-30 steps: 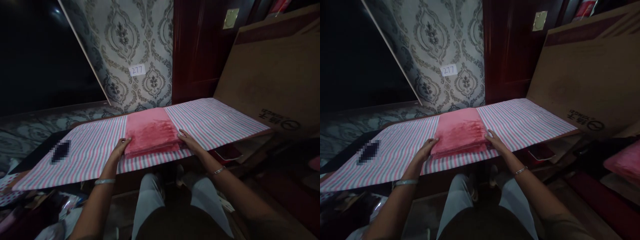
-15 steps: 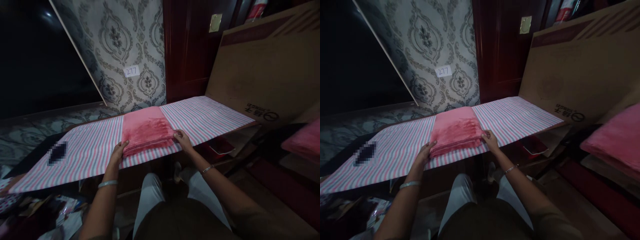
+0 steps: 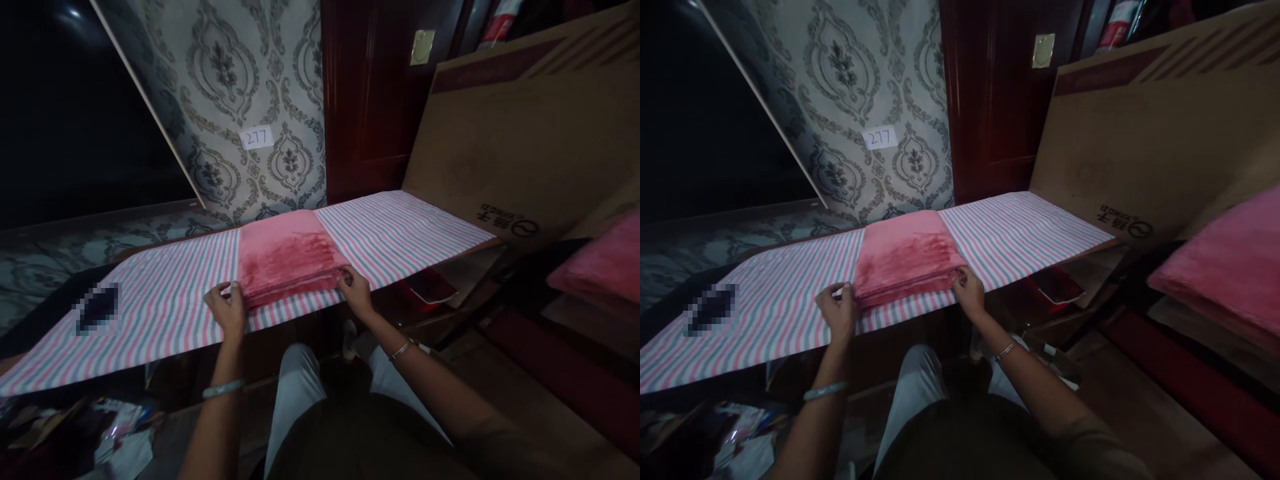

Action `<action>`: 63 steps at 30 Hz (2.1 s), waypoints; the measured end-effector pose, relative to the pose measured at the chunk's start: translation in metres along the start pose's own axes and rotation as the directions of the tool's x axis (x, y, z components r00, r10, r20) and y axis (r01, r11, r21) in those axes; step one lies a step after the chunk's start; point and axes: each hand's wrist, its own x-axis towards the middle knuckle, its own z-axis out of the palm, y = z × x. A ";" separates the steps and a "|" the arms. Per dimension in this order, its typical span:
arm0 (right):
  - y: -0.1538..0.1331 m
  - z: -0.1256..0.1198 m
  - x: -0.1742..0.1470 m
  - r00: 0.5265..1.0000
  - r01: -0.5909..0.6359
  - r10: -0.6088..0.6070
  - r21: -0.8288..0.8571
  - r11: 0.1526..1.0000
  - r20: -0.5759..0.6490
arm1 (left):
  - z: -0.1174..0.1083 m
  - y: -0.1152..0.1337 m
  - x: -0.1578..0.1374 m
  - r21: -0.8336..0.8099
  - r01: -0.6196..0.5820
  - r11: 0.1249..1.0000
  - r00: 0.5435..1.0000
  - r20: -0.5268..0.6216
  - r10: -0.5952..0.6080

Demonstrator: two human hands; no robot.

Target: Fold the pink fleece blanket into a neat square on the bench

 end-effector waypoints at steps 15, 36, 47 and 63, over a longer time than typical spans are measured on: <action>-0.014 0.004 0.016 0.931 -0.278 0.221 0.174 0.945 0.290 | 0.106 0.068 -0.078 0.267 -0.729 0.630 0.621 0.644 0.446; -0.036 0.015 0.016 0.937 -0.306 0.252 0.221 0.926 0.240 | 0.131 0.062 -0.052 -0.130 -0.409 0.903 0.815 0.393 0.426; -0.047 0.020 0.013 0.907 -0.391 0.301 0.320 0.863 0.296 | 0.131 0.059 -0.054 -0.148 -0.370 0.917 0.843 0.362 0.399; -0.039 0.016 0.016 0.808 -0.576 0.359 0.498 0.649 0.467 | 0.131 0.048 -0.066 -0.060 -0.472 0.880 0.804 0.380 0.457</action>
